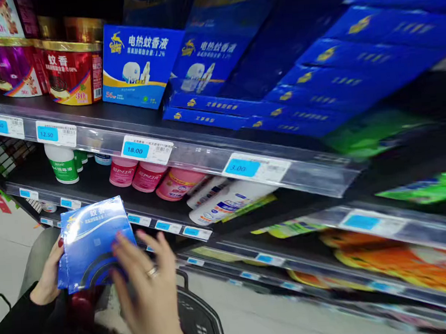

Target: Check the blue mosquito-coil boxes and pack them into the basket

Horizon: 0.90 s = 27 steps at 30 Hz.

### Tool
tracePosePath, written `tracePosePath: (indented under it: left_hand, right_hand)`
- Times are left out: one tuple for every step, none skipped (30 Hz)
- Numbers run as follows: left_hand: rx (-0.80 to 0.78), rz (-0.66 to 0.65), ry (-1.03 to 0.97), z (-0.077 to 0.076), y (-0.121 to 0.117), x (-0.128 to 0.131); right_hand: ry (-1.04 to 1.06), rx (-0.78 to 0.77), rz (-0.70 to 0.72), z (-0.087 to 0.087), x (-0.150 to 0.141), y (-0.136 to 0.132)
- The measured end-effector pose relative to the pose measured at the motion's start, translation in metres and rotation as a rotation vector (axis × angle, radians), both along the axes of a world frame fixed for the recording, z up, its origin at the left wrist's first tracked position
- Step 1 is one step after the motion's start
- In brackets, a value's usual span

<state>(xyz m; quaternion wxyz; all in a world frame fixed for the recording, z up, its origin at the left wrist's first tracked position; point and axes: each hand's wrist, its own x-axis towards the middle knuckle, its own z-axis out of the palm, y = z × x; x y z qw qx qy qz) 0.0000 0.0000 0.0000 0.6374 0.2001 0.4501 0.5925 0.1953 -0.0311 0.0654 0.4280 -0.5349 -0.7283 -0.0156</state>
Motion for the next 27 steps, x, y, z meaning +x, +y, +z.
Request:
tracePosePath:
  left_hand:
    - [0.011, 0.003, 0.011, -0.004, -0.001, -0.001]
    - [0.024, 0.003, 0.019, -0.008, -0.002, -0.003]
    - [0.041, 0.002, 0.023, -0.012, -0.003, -0.004]
    - [0.06, -0.001, 0.023, -0.016, -0.004, -0.006]
    - [0.086, -0.006, 0.018, -0.019, -0.004, -0.007]
    - [0.112, -0.011, 0.01, -0.023, -0.005, -0.009]
    - [0.138, -0.015, 0.0, -0.026, -0.005, -0.011]
    - [0.161, -0.017, -0.008, -0.028, -0.006, -0.012]
    - [0.18, -0.017, -0.009, -0.029, -0.006, -0.014]
    - [0.194, -0.014, -0.004, -0.03, -0.006, -0.015]
    - [0.203, -0.011, 0.007, -0.03, -0.006, -0.016]
    - [0.209, -0.01, 0.02, -0.029, -0.006, -0.017]
    - [0.208, -0.012, 0.029, -0.028, -0.006, -0.018]
    - [0.206, -0.016, 0.034, -0.027, -0.005, -0.019]
    - [0.206, -0.021, 0.032, -0.026, -0.004, -0.019]
    - [0.205, -0.027, 0.025, -0.025, -0.003, -0.019]
    - [0.204, -0.033, 0.017, -0.024, -0.003, -0.019]
    - [0.202, -0.039, 0.008, -0.023, -0.002, -0.019]
    - [0.2, -0.042, 0.0, -0.022, -0.001, -0.019]
    - [0.199, -0.046, -0.006, -0.02, -0.001, -0.019]
    - [0.197, -0.049, -0.011, -0.019, -0.001, -0.019]
    - [0.197, -0.049, -0.015, -0.018, 0.0, -0.019]
    - [0.197, -0.053, -0.015, -0.017, 0.0, -0.02]
    - [0.198, -0.059, -0.013, -0.016, 0.0, -0.02]
    - [0.2, -0.065, -0.008, -0.015, 0.001, -0.021]
    - [0.201, -0.072, -0.002, -0.015, 0.001, -0.021]
    - [0.204, -0.078, 0.005, -0.014, 0.001, -0.022]
  right_hand:
    - [0.091, -0.124, -0.013, -0.003, 0.001, 0.006]
    - [0.184, -0.237, -0.021, -0.006, 0.002, 0.011]
    - [0.276, -0.338, -0.022, -0.009, 0.002, 0.015]
    - [0.369, -0.427, -0.015, -0.012, 0.0, 0.017]
    - [0.466, -0.527, 0.032, -0.014, -0.003, 0.017]
    - [0.563, -0.597, 0.058, -0.017, -0.008, 0.016]
    - [0.654, -0.631, 0.055, -0.019, -0.013, 0.013]
    - [0.733, -0.636, 0.03, -0.021, -0.019, 0.009]
    - [0.795, -0.626, -0.003, -0.023, -0.024, 0.005]
    - [0.84, -0.612, -0.038, -0.025, -0.029, 0.001]
    - [0.875, -0.601, -0.067, -0.027, -0.033, -0.002]
    - [0.902, -0.593, -0.085, -0.028, -0.035, -0.005]
    - [0.924, -0.591, -0.092, -0.029, -0.037, -0.007]
    - [0.942, -0.591, -0.091, -0.03, -0.038, -0.007]
    - [0.954, -0.592, -0.085, -0.03, -0.038, -0.008]
    - [0.963, -0.593, -0.08, -0.03, -0.038, -0.007]
    - [0.971, -0.598, -0.074, -0.03, -0.038, -0.007]
    - [0.978, -0.604, -0.071, -0.03, -0.038, -0.006]
    - [0.985, -0.607, -0.069, -0.03, -0.038, -0.006]
    - [0.993, -0.611, -0.066, -0.029, -0.038, -0.005]
    - [1.0, -0.617, -0.063, -0.03, -0.038, -0.005]
    - [1.008, -0.624, -0.06, -0.031, -0.038, -0.005]
    - [1.015, -0.633, -0.057, -0.032, -0.038, -0.005]
    - [1.021, -0.64, -0.056, -0.033, -0.039, -0.005]
    - [1.027, -0.646, -0.056, -0.035, -0.039, -0.004]
    - [1.031, -0.649, -0.058, -0.037, -0.039, -0.004]
    - [1.035, -0.65, -0.059, -0.039, -0.039, -0.004]
